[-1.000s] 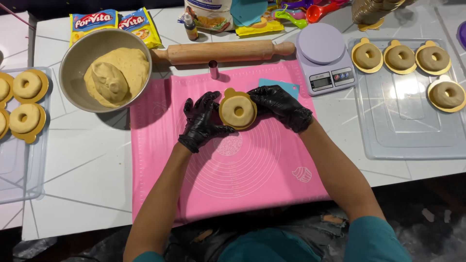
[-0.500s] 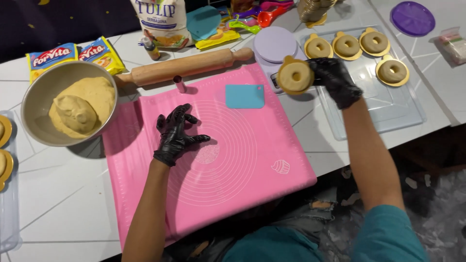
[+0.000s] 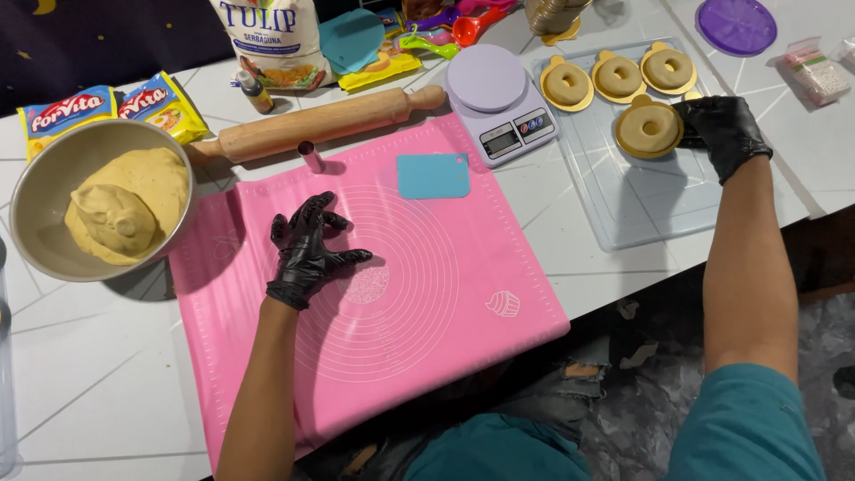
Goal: Rolling small portions of dough into balls and flattening them with a rolling pin on a silicone mat to prepare donuts.
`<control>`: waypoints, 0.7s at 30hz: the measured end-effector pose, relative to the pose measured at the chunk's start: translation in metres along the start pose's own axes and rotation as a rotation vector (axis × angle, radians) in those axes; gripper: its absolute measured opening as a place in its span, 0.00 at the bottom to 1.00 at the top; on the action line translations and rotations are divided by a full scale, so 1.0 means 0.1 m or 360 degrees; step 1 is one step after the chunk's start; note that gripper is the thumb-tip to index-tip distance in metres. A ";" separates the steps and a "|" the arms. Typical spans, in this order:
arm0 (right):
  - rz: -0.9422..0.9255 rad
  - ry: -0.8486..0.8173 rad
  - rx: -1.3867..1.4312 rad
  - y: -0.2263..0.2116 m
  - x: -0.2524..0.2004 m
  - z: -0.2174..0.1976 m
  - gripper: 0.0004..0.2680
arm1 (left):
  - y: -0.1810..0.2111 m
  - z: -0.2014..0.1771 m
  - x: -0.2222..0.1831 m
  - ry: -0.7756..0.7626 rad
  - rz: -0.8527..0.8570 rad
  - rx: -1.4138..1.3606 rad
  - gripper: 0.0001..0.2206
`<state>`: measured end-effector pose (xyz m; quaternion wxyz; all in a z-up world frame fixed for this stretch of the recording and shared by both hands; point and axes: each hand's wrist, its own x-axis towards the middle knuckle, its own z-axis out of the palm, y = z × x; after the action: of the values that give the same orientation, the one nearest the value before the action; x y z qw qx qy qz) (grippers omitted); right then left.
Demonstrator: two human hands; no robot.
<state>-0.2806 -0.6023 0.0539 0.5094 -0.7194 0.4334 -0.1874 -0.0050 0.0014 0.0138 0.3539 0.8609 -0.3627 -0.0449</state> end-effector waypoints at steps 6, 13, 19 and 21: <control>-0.0121 0.0217 -0.0185 -0.29 0.10 0.03 0.04 | -0.12 0.06 0.00 0.0016 0.0070 0.0032 0.55; -0.1005 0.0413 -0.0937 0.06 0.45 0.43 0.15 | -0.05 0.03 -0.01 -0.0002 -0.0009 0.0026 0.55; -0.0879 0.0232 -0.1584 -0.03 0.16 0.90 0.39 | -0.09 0.04 0.00 0.0033 0.0068 0.0033 0.54; -0.0827 0.0217 -0.1584 -0.12 0.03 0.90 0.38 | -0.12 0.06 0.01 0.0025 0.0093 0.0081 0.42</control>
<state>-0.2102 -0.5520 0.0277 0.0169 -0.9422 0.3102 -0.1258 0.0006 0.0033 0.0024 0.3360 0.8590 -0.3859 -0.0185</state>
